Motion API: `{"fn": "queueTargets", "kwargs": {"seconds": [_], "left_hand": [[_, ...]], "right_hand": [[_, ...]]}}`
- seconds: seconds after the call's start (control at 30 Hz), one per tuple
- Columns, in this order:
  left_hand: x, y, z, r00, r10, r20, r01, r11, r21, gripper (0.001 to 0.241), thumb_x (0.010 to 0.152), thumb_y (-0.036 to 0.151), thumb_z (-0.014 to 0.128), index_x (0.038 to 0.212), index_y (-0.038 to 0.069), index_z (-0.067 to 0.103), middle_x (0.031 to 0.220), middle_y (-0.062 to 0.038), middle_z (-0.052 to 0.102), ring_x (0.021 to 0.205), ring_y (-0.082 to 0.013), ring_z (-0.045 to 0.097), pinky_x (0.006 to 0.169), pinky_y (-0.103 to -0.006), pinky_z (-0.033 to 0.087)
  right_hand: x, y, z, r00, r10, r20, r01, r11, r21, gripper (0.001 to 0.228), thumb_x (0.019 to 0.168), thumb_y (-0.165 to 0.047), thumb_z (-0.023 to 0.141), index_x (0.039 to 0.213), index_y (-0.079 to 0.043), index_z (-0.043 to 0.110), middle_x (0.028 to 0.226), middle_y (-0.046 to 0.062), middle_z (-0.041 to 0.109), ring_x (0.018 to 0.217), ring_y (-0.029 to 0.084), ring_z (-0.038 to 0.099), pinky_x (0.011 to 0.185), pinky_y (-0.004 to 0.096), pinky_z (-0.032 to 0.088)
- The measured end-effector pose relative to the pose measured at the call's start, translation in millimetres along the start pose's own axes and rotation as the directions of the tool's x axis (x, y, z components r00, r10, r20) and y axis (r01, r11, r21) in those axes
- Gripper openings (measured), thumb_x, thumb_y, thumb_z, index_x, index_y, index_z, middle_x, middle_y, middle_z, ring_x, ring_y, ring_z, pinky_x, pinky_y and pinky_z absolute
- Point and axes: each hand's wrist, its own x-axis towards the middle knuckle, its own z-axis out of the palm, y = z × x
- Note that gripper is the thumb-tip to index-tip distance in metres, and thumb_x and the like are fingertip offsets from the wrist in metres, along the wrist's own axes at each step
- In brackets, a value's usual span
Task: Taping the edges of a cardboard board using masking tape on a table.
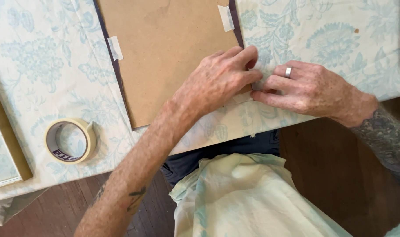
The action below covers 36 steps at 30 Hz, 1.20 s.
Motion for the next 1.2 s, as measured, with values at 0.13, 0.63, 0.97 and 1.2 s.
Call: {"fn": "queueTargets", "kwargs": {"seconds": [0.13, 0.63, 0.97, 1.2], "left_hand": [[11, -7, 3, 0.998, 0.037, 0.057, -0.033, 0.997, -0.074, 0.017, 0.091, 0.017, 0.077, 0.077, 0.013, 0.067, 0.098, -0.006, 0.051, 0.079, -0.0255, 0.06, 0.051, -0.0428, 0.051], [23, -5, 9, 0.969, -0.062, 0.239, 0.109, 0.975, -0.192, 0.012, 0.094, 0.014, 0.063, 0.083, 0.01, 0.062, 0.101, -0.007, 0.052, 0.079, -0.0308, 0.062, 0.044, -0.0512, 0.045], [23, -10, 18, 0.964, -0.07, 0.255, 0.135, 0.959, -0.247, 0.013, 0.095, 0.015, 0.066, 0.082, 0.011, 0.066, 0.099, -0.006, 0.051, 0.082, -0.0279, 0.062, 0.053, -0.0479, 0.049], [23, -11, 19, 0.963, -0.069, 0.259, 0.14, 0.954, -0.266, 0.017, 0.096, 0.017, 0.064, 0.081, 0.011, 0.065, 0.098, -0.006, 0.05, 0.08, -0.0268, 0.06, 0.053, -0.0466, 0.048]], "right_hand": [[-7, -1, -3, 0.999, 0.032, 0.041, -0.029, 0.998, -0.053, 0.013, 0.102, 0.001, 0.065, 0.109, -0.01, 0.068, 0.093, 0.005, 0.06, 0.081, 0.022, 0.062, 0.067, 0.037, 0.055], [-7, 3, 2, 1.0, 0.02, 0.016, -0.02, 0.999, 0.041, 0.011, 0.103, -0.015, 0.062, 0.112, -0.013, 0.069, 0.094, 0.005, 0.064, 0.073, 0.023, 0.061, 0.066, 0.038, 0.054], [-2, 6, 2, 0.999, 0.022, 0.04, -0.023, 0.999, 0.031, 0.012, 0.103, -0.006, 0.061, 0.109, -0.014, 0.067, 0.097, 0.006, 0.065, 0.074, 0.024, 0.062, 0.071, 0.039, 0.054], [-1, 6, 3, 0.999, 0.038, 0.035, -0.04, 0.997, 0.061, 0.014, 0.102, 0.0, 0.06, 0.108, -0.012, 0.066, 0.099, 0.006, 0.065, 0.075, 0.025, 0.062, 0.074, 0.039, 0.055]]}}
